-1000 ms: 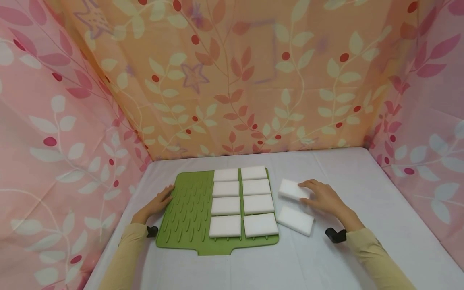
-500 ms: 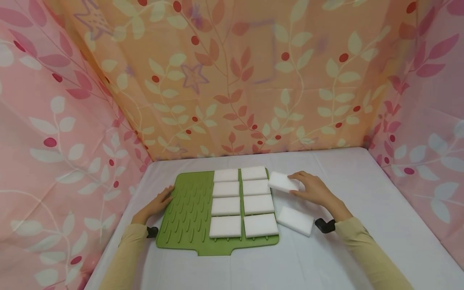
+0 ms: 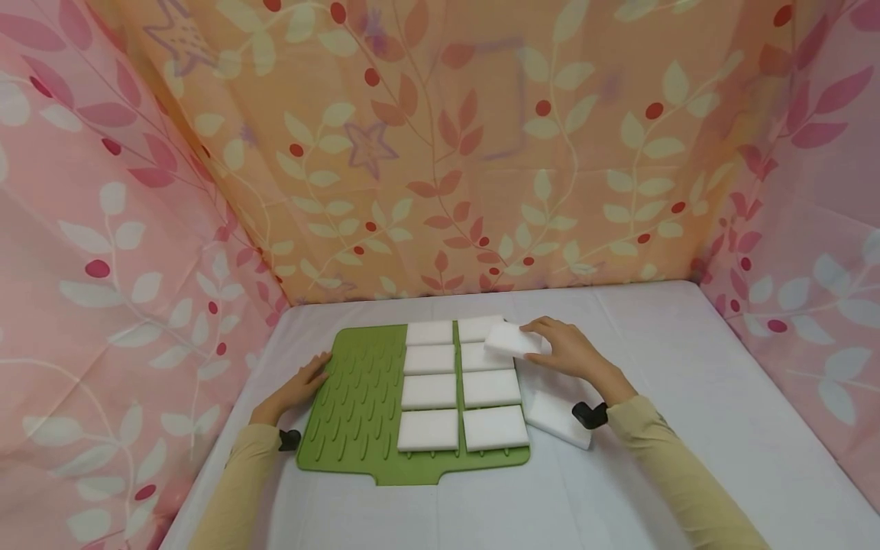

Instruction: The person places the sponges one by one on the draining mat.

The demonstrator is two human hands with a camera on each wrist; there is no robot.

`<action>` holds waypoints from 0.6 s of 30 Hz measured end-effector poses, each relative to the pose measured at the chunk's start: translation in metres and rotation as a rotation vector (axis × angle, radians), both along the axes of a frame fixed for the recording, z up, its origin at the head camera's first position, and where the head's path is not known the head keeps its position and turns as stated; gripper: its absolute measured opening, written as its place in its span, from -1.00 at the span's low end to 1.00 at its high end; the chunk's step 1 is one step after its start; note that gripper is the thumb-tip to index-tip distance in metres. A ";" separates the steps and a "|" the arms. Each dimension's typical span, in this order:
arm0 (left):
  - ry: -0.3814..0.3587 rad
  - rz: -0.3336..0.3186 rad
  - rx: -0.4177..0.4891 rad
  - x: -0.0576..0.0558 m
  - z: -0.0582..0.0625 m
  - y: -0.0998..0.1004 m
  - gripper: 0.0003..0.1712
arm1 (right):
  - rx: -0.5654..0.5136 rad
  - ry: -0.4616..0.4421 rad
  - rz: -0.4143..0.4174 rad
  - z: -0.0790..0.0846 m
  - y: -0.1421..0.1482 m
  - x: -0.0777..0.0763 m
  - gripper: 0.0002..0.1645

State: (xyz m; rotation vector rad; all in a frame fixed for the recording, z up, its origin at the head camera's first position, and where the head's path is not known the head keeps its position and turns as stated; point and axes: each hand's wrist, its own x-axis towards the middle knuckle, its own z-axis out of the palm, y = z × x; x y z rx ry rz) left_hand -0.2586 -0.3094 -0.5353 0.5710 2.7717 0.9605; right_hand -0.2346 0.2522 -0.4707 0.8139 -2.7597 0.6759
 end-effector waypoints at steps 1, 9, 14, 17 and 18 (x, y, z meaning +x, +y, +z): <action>0.002 -0.001 0.001 0.000 0.000 0.000 -0.39 | 0.000 0.004 0.007 0.001 -0.003 -0.001 -0.36; 0.019 -0.006 0.005 0.000 -0.001 -0.001 -0.40 | 0.032 -0.009 0.036 0.002 -0.026 -0.015 -0.37; 0.007 -0.009 0.018 -0.001 -0.001 -0.002 -0.39 | 0.049 -0.010 0.038 0.002 -0.041 -0.023 -0.36; -0.002 -0.010 0.023 0.000 -0.002 -0.002 -0.39 | 0.049 -0.006 0.046 0.002 -0.049 -0.026 -0.36; -0.002 -0.010 0.022 0.000 -0.002 -0.002 -0.39 | 0.049 -0.004 0.050 0.001 -0.052 -0.027 -0.36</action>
